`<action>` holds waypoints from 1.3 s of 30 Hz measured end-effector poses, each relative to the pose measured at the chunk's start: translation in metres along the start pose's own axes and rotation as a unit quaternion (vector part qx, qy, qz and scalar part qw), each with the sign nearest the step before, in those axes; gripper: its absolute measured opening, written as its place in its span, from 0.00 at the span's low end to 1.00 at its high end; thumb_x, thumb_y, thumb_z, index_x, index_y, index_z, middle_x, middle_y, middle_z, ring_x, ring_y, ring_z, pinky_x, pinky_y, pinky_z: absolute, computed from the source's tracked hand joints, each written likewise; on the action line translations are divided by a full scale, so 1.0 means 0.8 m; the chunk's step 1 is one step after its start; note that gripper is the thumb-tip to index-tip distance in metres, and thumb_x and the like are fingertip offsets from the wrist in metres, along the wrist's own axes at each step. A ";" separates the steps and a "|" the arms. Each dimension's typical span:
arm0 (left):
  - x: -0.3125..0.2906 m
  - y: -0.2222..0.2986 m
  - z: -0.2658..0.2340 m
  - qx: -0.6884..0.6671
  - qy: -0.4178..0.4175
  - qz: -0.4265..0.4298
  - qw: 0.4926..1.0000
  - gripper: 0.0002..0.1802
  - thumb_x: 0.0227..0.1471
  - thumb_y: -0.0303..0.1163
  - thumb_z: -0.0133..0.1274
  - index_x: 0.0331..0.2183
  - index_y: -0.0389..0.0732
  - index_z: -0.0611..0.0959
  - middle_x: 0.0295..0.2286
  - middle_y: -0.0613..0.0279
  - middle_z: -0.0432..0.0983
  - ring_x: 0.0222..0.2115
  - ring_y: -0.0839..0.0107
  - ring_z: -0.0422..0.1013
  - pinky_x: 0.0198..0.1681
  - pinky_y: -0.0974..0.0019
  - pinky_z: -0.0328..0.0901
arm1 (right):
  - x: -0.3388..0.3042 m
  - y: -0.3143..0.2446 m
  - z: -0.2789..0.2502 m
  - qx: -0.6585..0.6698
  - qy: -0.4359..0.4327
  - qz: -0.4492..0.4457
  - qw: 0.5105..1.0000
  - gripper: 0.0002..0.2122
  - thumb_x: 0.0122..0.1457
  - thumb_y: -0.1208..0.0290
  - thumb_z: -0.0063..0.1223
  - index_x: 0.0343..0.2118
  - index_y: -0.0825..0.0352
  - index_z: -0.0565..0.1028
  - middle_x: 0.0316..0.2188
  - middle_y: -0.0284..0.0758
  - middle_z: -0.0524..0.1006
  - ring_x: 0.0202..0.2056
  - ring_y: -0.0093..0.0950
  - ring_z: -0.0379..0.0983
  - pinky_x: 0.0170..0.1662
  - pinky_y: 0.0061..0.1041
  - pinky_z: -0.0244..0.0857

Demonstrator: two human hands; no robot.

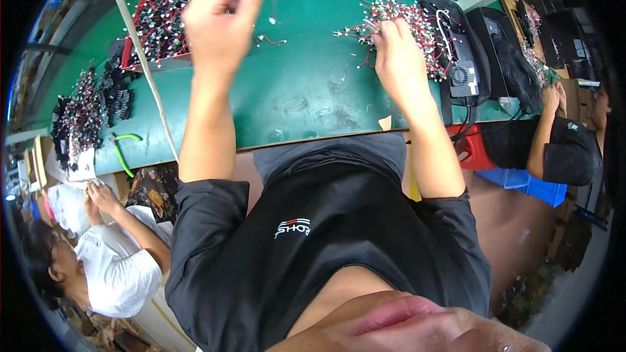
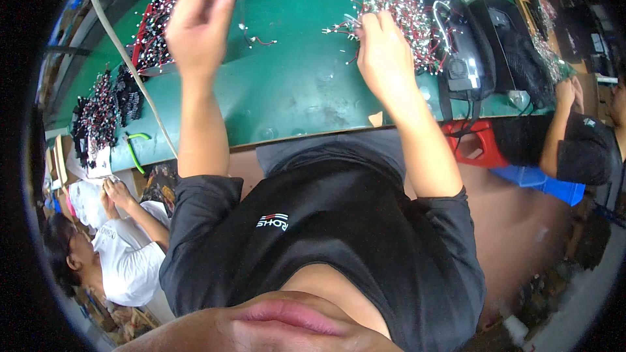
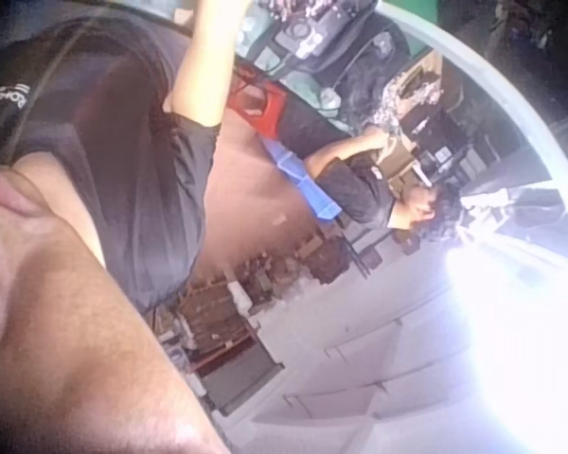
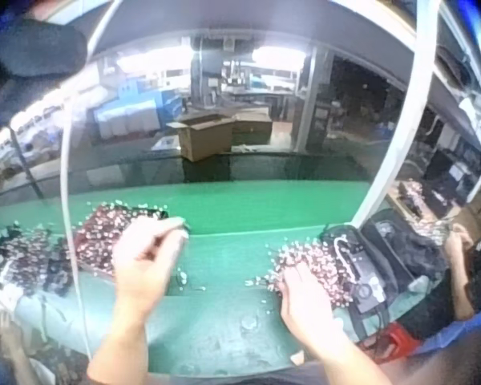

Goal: The person assembles small electronic connectors and wires into a black plastic housing at a factory workbench, using a precision tool to manipulate the components.

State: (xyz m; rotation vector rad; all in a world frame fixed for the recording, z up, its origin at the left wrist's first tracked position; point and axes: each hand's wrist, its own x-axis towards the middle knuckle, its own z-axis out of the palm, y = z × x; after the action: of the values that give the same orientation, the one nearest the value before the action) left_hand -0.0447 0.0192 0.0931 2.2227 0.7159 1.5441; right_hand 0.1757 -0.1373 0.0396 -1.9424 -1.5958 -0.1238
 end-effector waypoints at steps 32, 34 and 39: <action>-0.064 -0.011 0.094 -0.402 -0.231 -0.278 0.841 0.18 0.59 0.21 0.48 0.51 0.32 0.73 0.41 0.53 0.77 0.38 0.71 0.74 0.43 0.69 0.70 | -0.015 0.014 -0.008 0.529 -0.017 0.173 0.830 0.08 0.53 0.84 0.61 0.36 0.73 0.79 0.31 0.35 0.81 0.34 0.21 0.78 0.38 0.17 0.71; -0.075 -0.007 0.101 -0.489 -0.193 -0.346 0.777 0.19 0.57 0.20 0.53 0.50 0.31 0.73 0.41 0.52 0.77 0.36 0.68 0.77 0.43 0.68 0.73 | -0.021 0.017 -0.006 0.493 -0.013 0.204 0.846 0.10 0.55 0.82 0.60 0.41 0.74 0.79 0.33 0.37 0.82 0.34 0.21 0.79 0.40 0.18 0.71; -0.083 -0.001 0.111 -0.526 -0.155 -0.423 0.721 0.20 0.56 0.22 0.56 0.50 0.31 0.72 0.39 0.54 0.77 0.36 0.68 0.77 0.41 0.70 0.73 | -0.027 0.013 -0.008 0.491 -0.047 0.196 0.847 0.12 0.59 0.80 0.57 0.45 0.75 0.78 0.36 0.38 0.82 0.38 0.23 0.79 0.44 0.19 0.72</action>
State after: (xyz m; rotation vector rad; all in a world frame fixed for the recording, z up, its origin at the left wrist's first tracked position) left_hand 0.0196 -0.0176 0.0106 0.9694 0.4299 0.7093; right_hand 0.1813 -0.1598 0.0310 -1.3704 -0.9388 0.8149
